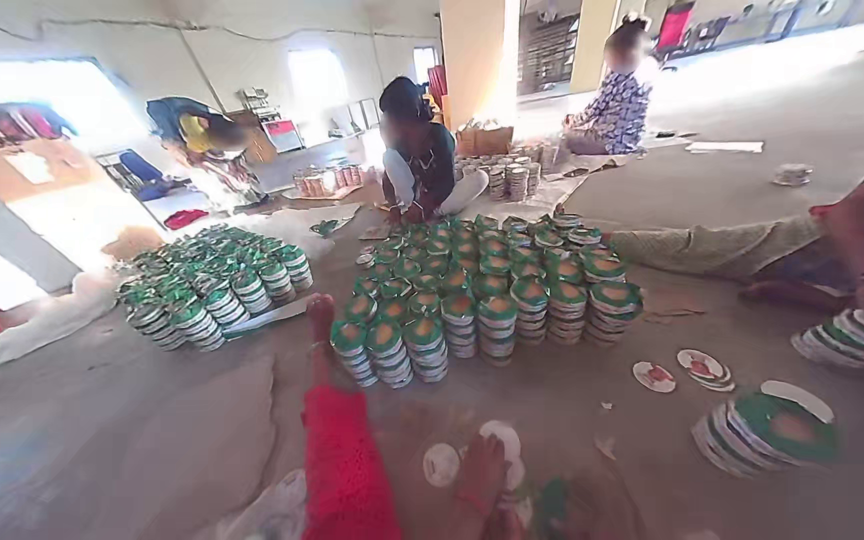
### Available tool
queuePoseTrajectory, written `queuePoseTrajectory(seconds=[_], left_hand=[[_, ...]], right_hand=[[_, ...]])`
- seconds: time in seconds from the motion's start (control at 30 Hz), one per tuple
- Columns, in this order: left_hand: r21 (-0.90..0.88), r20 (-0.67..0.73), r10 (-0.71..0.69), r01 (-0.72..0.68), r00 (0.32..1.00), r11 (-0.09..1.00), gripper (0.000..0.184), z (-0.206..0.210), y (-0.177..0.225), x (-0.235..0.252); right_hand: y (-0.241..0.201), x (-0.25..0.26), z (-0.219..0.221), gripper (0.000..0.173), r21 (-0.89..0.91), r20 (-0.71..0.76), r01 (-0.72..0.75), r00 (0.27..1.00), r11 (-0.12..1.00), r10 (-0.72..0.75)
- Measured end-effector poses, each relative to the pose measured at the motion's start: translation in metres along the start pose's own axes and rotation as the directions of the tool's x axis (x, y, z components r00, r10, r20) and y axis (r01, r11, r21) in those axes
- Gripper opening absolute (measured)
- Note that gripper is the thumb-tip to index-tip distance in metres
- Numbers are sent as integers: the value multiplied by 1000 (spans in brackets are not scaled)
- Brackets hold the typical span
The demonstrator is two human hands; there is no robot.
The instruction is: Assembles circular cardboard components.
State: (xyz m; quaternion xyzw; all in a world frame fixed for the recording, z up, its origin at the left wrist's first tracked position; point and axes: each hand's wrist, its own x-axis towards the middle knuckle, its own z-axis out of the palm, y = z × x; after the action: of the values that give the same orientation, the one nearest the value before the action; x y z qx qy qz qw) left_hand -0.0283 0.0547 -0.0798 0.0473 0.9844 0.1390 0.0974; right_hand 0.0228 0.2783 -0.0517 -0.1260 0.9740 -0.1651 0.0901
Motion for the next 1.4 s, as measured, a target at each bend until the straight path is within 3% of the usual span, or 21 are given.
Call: queuePoseTrajectory(seconds=[0.13, 0.3, 0.37, 0.47, 0.53, 0.57, 0.6, 0.67, 0.73, 0.77, 0.8, 0.97, 1.13, 1.27, 1.33, 1.4], left_hand=[[74, 41, 120, -123, 992, 990, 40, -7, -6, -1], [112, 60, 198, -204, 978, 973, 36, -8, -16, -5], [72, 48, 134, -137, 990, 988, 31, -17, -14, -9], [-187, -80, -153, 135, 985, 973, 33, -54, 5, -25], [-437, -269, -230, 95, 935, 895, 33, -59, 11, -38], [-494, -324, -190, 6, 927, 869, 31, -57, 17, -47], [-530, -334, -113, -87, 936, 844, 30, -56, 25, -58], [-582, -303, 47, -224, 952, 781, 25, -48, 41, -70], [-651, -185, 76, -180, 980, 738, 25, -38, 50, -73], [-666, -125, 64, -132, 990, 735, 25, -33, 52, -70], [-657, -70, 55, -88, 996, 749, 26, -29, 53, -66], [-511, 39, 10, 11, 999, 859, 30, -17, 61, -39], [-447, 108, -33, 78, 994, 891, 35, -13, 64, -15], [-458, 129, -68, 120, 989, 881, 33, -9, 64, -9], [-479, 125, -67, 119, 990, 870, 35, -6, 61, -8], [-502, 117, -59, 110, 991, 858, 34, -4, 59, -8]], right_hand=[[-6, -1, 2, 70, 49, 52, 32, 998, 998, -34], [-35, -19, -33, 54, 172, -118, 126, 987, 977, -106], [-35, -22, -34, 56, 186, -181, 135, 978, 973, -102], [-16, -19, -17, 59, 214, -307, 149, 949, 965, -79], [-8, -17, -13, 63, 281, -342, 130, 939, 951, -27], [-11, -19, -17, 67, 369, -337, 110, 941, 923, 22], [-16, -23, -24, 72, 507, -302, 84, 949, 858, 85], [-17, -23, -29, 83, 789, -243, 101, 957, 606, 157], [-10, -15, -18, 80, 916, -211, 124, 958, 383, 194], [-10, -14, -17, 73, 934, -169, 83, 959, 346, 228], [-10, -15, -20, 68, 930, -116, 11, 957, 367, 265], [1, -6, -18, 65, 650, -21, -258, 934, 715, 356], [3, 9, -17, 62, 472, -4, -316, 933, 823, 360], [8, 12, -16, 62, 309, -67, -285, 945, 907, 320], [6, 8, -12, 54, 233, -196, -179, 954, 956, 226], [-2, 2, -10, 50, 178, -217, -79, 969, 981, 118]])
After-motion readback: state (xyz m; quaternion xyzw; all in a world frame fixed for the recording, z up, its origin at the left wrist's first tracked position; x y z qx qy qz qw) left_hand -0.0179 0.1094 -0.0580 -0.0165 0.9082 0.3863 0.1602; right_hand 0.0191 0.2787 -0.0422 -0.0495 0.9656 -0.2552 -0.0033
